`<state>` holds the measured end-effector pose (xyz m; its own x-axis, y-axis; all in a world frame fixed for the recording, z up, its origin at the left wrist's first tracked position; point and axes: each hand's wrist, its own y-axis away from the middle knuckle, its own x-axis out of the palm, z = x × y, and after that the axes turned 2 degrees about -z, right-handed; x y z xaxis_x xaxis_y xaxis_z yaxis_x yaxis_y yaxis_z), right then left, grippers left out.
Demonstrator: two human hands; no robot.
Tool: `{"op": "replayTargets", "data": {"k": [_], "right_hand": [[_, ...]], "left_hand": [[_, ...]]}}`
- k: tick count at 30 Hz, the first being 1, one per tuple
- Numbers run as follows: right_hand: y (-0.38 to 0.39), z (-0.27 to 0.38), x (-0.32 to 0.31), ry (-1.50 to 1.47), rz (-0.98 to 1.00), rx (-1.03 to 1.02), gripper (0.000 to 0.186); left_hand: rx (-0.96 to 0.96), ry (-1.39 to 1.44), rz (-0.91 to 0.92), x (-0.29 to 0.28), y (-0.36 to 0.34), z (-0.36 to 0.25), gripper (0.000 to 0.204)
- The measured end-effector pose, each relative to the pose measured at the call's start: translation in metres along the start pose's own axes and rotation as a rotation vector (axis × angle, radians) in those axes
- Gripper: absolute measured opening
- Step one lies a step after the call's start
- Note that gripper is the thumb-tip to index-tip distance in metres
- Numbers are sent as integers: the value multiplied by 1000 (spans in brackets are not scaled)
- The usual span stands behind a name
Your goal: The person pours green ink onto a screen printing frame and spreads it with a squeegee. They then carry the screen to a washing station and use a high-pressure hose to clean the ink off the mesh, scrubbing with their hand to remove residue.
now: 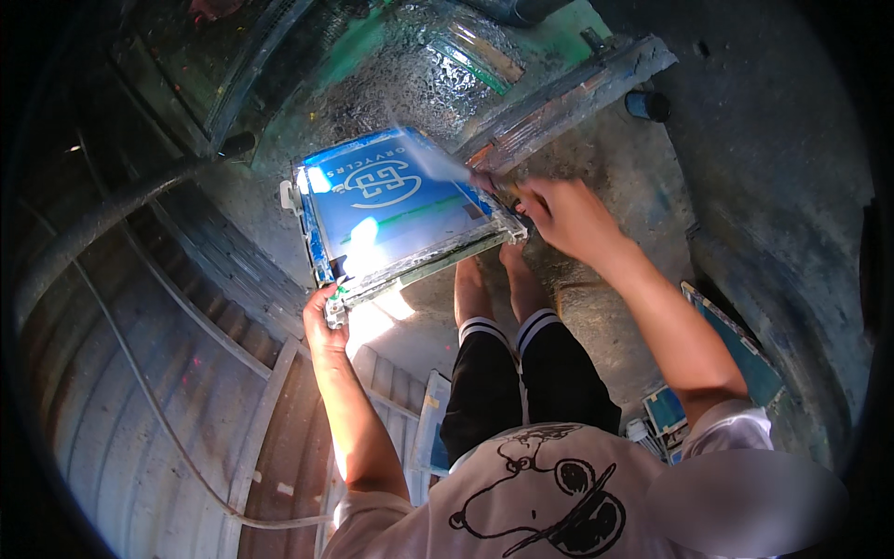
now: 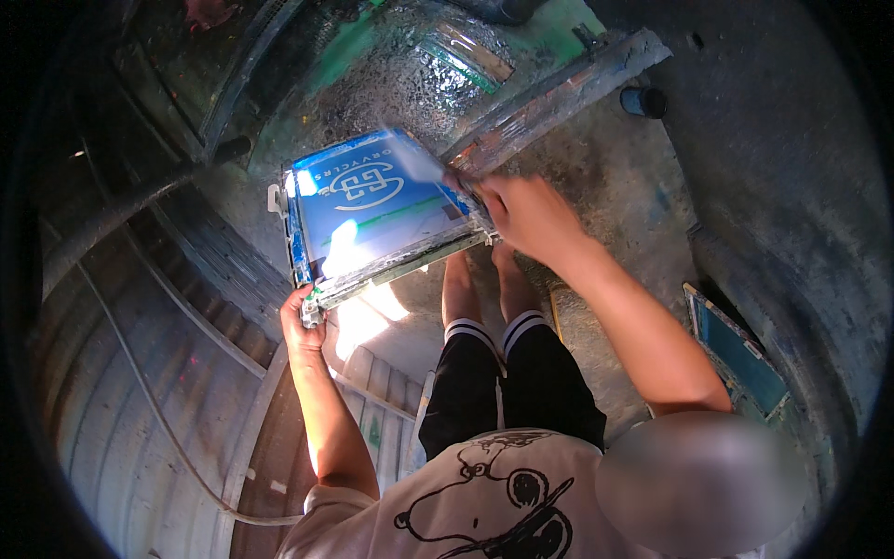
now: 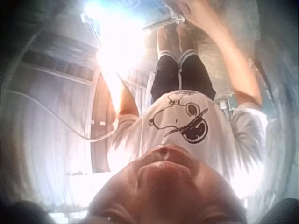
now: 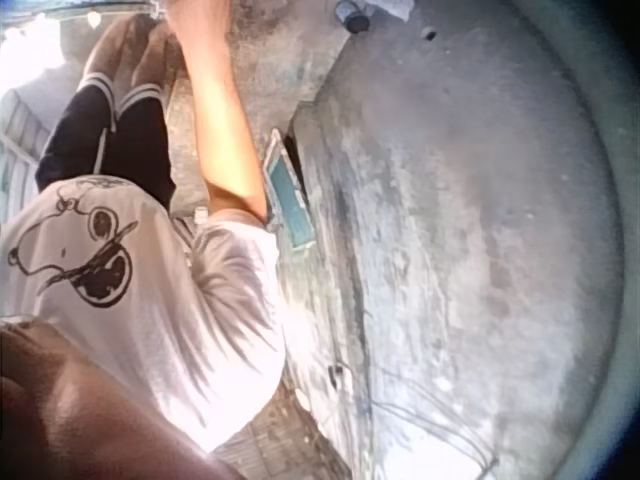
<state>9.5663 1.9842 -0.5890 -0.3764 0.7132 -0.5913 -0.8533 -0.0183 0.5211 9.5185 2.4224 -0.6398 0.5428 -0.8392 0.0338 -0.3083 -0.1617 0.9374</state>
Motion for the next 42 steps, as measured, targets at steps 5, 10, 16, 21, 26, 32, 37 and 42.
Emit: {"op": "replayTargets", "data": {"k": [5, 10, 16, 21, 26, 32, 37, 42], "right_hand": [[64, 2, 1, -8, 70, 120, 20], [69, 8, 17, -95, 68, 172, 24], [58, 8, 25, -140, 24, 143, 22], [47, 19, 27, -92, 51, 164, 20], [43, 15, 33, -24, 57, 234, 18], [57, 50, 53, -263, -37, -264, 17], [47, 55, 48, -164, 47, -48, 23], [40, 78, 44, -114, 66, -57, 23]], "left_hand": [[5, 22, 7, 0, -2, 2, 19], [-1, 5, -12, -1, 0, -1, 21], [17, 16, -29, 8, 4, -2, 20], [11, 12, -26, 6, 3, -2, 21], [11, 34, -19, 0, 1, 2, 23], [10, 43, 5, -5, -3, 1, 23], [78, 30, -58, 16, 8, 6, 21], [56, 28, 18, 6, 4, 5, 22]]}}
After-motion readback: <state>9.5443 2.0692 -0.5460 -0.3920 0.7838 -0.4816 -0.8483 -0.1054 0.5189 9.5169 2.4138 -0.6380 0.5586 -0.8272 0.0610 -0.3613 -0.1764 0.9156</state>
